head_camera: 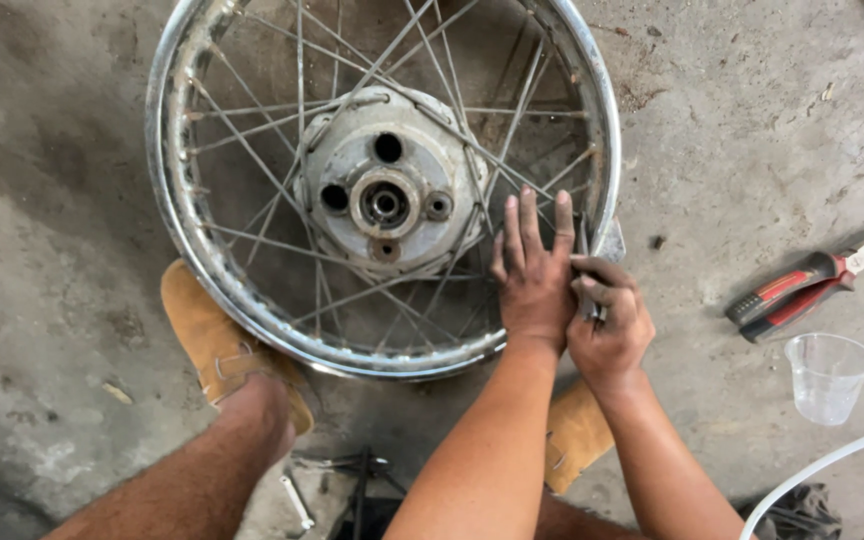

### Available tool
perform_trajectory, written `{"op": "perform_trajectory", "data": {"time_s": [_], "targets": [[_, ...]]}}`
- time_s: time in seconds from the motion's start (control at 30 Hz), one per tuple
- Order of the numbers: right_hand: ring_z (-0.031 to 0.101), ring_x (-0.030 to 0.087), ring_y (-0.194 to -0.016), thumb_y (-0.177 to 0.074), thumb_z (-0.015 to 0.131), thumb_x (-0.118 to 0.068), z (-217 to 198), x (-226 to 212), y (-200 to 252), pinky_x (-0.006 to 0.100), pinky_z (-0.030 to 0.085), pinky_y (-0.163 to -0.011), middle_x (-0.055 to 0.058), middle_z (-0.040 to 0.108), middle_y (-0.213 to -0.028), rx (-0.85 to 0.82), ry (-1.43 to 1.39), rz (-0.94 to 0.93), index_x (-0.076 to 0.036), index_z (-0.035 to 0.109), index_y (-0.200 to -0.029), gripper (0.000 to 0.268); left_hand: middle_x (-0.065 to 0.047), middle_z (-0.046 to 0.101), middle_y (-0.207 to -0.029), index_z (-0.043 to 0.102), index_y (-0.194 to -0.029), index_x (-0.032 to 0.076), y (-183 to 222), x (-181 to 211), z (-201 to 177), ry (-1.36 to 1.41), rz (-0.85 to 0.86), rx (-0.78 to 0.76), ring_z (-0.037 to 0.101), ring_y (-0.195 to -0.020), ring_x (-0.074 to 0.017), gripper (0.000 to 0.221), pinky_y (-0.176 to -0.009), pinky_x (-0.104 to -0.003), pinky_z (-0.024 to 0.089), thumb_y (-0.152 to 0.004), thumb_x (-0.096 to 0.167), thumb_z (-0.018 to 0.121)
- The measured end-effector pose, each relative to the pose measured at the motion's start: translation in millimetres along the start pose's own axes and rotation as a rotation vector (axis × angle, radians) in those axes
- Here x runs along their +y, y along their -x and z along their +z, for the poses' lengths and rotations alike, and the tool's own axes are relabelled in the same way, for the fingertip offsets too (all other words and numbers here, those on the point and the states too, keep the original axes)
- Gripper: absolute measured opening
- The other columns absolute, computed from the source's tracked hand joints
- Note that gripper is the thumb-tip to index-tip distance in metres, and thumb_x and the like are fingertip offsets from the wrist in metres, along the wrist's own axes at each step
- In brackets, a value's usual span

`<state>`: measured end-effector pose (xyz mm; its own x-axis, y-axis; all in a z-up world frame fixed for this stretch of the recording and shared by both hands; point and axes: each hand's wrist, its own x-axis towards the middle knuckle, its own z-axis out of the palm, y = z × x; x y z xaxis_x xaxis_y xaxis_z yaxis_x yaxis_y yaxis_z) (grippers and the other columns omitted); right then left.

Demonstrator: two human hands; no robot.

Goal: Using a small tool to pry or clean the rim and spoke area of a motorcycle wheel

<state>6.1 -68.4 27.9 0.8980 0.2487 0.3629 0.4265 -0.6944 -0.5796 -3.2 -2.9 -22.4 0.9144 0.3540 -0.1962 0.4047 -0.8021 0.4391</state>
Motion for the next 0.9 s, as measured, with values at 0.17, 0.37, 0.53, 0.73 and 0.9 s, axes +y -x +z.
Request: {"op": "perform_trajectory", "data": {"time_s": [0.17, 0.37, 0.53, 0.73, 0.9], "targets": [[0.074, 0.034, -0.085, -0.108, 0.068, -0.006, 0, -5, -26, 0.045, 0.057, -0.081, 0.008, 0.078, -0.098, -0.022, -0.050, 0.151, -0.009, 0.059, -0.094, 0.016, -0.021, 0.020, -0.172, 0.021, -0.164, 0.023, -3, 2, -11, 0.066, -0.012, -0.011, 0.018, -0.161, -0.0364, 0.103, -0.121, -0.057, 0.030, -0.079, 0.033, 0.077], [0.067, 0.023, -0.063, -0.107, 0.060, 0.013, -5, 45, -115, 0.032, 0.055, -0.059, 0.015, 0.071, -0.089, -0.336, -0.322, 0.526, 0.004, 0.054, -0.110, 0.011, -0.022, 0.013, -0.173, 0.020, -0.165, 0.020, -2, 8, -20, 0.063, -0.031, -0.068, 0.012, -0.162, -0.0380, 0.117, -0.125, -0.056, 0.022, -0.068, 0.038, 0.084], [0.067, 0.018, -0.074, -0.104, 0.056, 0.020, -18, 25, -119, 0.027, 0.061, -0.064, 0.013, 0.069, -0.104, -0.278, -0.412, 0.458, 0.003, 0.054, -0.117, 0.021, -0.021, 0.009, -0.174, 0.016, -0.166, 0.019, -1, 8, -17, 0.019, -0.012, -0.049, 0.010, -0.163, -0.0374, 0.119, -0.126, -0.054, 0.020, -0.070, 0.042, 0.083], [0.074, 0.040, -0.074, -0.103, 0.057, 0.026, -20, -2, -51, 0.045, 0.062, -0.068, 0.031, 0.070, -0.098, 0.062, -0.350, 0.335, 0.010, 0.050, -0.108, 0.018, -0.022, 0.018, -0.172, 0.025, -0.163, 0.020, -4, 11, -27, 0.110, -0.043, -0.078, 0.014, -0.162, -0.0378, 0.115, -0.124, -0.058, 0.023, -0.066, 0.032, 0.085], [0.077, 0.035, -0.077, -0.102, 0.070, 0.011, -14, -8, -32, 0.040, 0.062, -0.068, 0.023, 0.075, -0.099, 0.076, -0.255, 0.255, 0.005, 0.059, -0.098, 0.013, -0.022, 0.020, -0.171, 0.029, -0.162, 0.020, -4, 9, -19, 0.074, -0.026, -0.008, 0.017, -0.161, -0.0382, 0.117, -0.123, -0.059, 0.027, -0.060, 0.034, 0.086]]}}
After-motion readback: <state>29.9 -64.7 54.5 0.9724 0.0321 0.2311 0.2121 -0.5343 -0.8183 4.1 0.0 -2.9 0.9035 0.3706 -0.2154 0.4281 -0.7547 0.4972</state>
